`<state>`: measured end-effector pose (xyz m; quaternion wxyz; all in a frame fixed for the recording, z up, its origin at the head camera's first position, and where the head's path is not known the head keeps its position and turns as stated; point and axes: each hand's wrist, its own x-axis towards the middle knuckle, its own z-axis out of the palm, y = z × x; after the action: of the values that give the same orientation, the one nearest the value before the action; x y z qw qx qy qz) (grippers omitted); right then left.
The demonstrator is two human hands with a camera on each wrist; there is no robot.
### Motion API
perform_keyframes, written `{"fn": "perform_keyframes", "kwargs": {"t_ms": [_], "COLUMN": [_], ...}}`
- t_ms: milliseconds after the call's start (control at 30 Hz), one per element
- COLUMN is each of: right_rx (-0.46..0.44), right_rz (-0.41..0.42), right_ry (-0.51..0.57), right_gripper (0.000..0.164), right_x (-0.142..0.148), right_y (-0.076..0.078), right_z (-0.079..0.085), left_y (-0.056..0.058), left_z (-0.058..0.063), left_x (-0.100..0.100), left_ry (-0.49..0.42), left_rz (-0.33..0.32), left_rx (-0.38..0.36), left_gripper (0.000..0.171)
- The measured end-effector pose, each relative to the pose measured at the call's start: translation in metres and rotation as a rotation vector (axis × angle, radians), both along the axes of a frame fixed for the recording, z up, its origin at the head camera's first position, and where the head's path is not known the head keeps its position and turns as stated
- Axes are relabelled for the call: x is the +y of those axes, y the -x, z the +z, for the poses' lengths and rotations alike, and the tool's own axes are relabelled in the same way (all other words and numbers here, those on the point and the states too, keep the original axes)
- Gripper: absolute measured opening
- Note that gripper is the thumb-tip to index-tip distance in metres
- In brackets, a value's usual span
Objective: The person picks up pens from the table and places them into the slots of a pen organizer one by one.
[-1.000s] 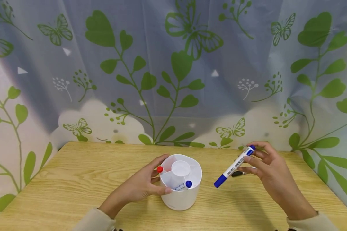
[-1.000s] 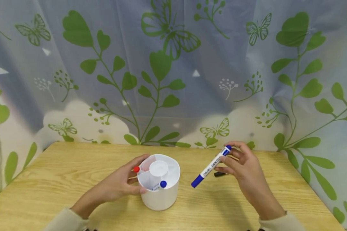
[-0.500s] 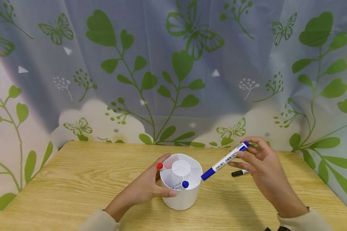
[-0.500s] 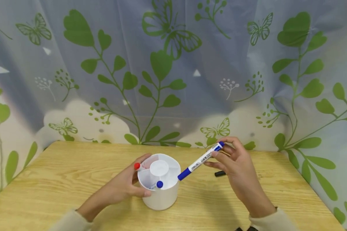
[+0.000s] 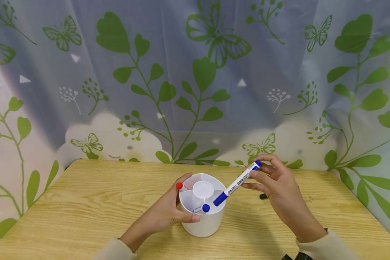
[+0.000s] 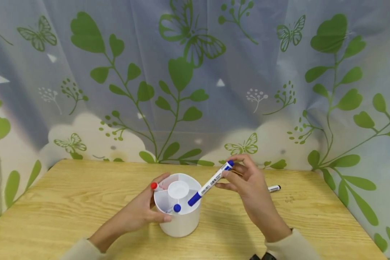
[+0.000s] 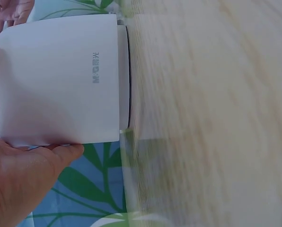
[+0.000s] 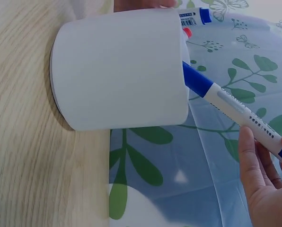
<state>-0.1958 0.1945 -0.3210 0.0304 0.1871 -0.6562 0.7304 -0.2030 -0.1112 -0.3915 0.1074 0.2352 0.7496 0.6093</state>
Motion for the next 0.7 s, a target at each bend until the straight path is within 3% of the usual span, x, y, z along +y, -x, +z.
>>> {"fn": "perform_keyframes", "kwargs": {"t_ms": [700], "right_rx": [-0.065], "right_rz": [-0.052], "right_ry": [-0.174], "right_gripper": [0.020], "right_x": [-0.026], "right_y": [0.005], "right_z": [-0.012], "left_y": [0.002], "left_z": [-0.002], "left_x": [0.001], "left_ry": [-0.001], "left_rz": [0.013], "left_rx": [-0.017], "left_gripper": [0.111]}}
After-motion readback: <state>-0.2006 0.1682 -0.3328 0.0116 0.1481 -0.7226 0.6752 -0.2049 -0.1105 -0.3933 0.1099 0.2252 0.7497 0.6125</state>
